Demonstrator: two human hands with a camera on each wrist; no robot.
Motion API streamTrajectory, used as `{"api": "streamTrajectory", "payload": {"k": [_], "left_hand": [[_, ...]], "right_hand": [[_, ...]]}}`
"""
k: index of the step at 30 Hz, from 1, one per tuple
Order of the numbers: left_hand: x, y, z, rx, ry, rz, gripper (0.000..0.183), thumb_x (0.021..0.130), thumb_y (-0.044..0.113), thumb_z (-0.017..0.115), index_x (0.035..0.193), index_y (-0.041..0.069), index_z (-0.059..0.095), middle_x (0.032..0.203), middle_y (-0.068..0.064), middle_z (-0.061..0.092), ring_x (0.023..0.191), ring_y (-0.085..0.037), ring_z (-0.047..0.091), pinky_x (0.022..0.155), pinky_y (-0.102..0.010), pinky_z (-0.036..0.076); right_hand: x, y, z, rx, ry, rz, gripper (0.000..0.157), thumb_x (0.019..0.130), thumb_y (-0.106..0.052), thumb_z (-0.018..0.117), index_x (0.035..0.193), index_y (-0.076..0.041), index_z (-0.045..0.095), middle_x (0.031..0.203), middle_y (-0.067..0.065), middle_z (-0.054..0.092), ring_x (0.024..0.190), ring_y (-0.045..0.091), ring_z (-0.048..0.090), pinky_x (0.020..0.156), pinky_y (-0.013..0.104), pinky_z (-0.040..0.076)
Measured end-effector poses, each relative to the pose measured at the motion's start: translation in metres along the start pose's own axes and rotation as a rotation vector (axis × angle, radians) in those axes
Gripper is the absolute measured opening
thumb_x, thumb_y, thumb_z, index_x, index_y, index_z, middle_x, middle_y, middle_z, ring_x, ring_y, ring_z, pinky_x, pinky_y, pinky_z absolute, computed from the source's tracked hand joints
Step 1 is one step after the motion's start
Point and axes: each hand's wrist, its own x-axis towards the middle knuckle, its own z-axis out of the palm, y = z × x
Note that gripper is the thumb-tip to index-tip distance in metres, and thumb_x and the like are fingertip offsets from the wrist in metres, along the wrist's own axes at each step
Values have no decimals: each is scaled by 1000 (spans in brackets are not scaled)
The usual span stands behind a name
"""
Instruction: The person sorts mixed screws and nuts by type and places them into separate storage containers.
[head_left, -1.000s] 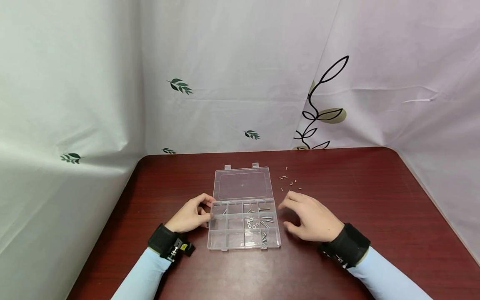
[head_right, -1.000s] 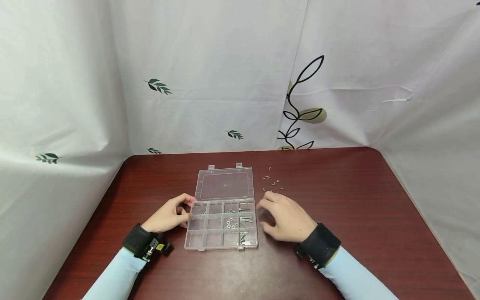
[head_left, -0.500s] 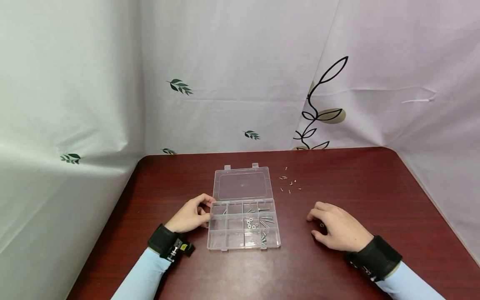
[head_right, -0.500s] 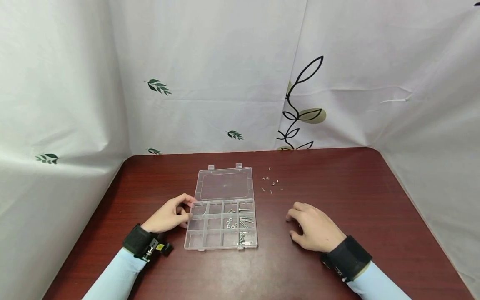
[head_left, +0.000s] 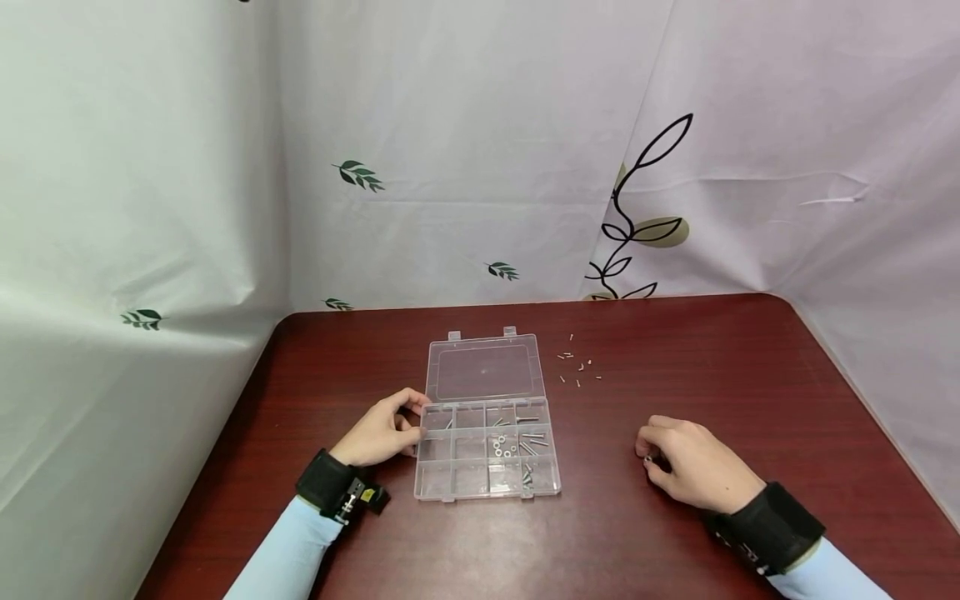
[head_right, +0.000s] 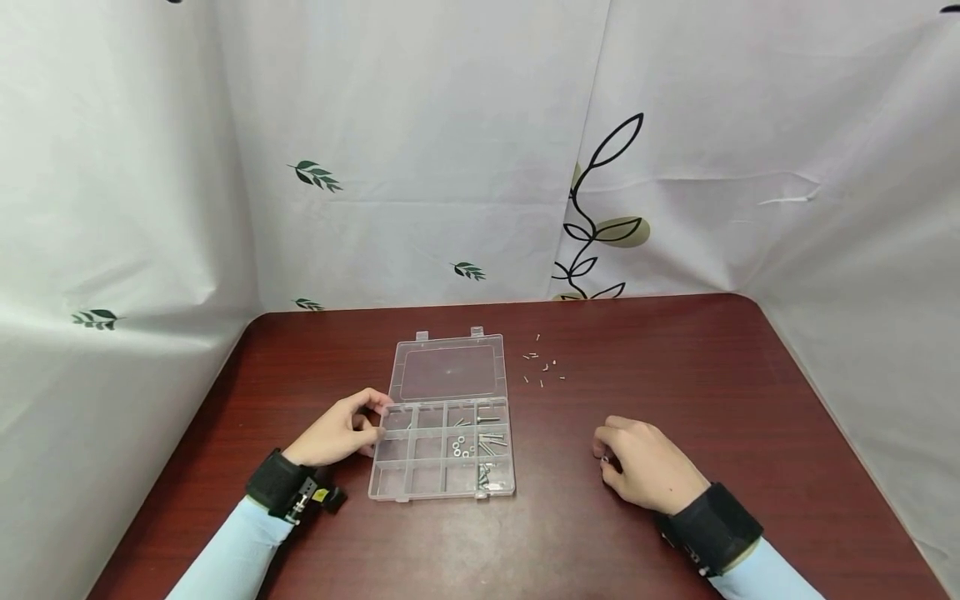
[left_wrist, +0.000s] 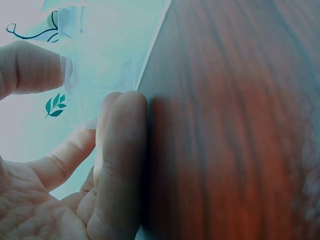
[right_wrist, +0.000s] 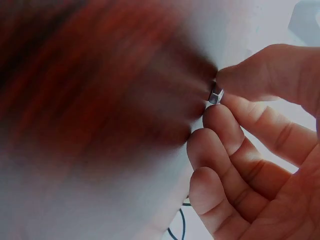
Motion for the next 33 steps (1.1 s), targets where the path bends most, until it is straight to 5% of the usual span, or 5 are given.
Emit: {"api": "streamTrajectory", "payload": {"k": [15, 33], "left_hand": [[0, -1, 0, -5, -1, -1, 38, 87, 8, 66, 124, 4, 58, 111, -16, 53, 66, -21, 58, 58, -36, 58], [0, -1, 0, -3, 0, -2, 39, 87, 8, 67, 124, 4, 58, 112, -15, 54, 65, -21, 57, 58, -36, 58]], "right_hand": [[16, -13, 10, -13, 0, 48, 32, 56, -5, 62, 68, -28, 43, 68, -16, 37, 57, -2, 32, 52, 18, 31], [92, -65, 27, 151, 77, -181, 26, 60, -7, 64, 71, -24, 47, 70, -13, 40, 60, -1, 37, 51, 17, 34]]}}
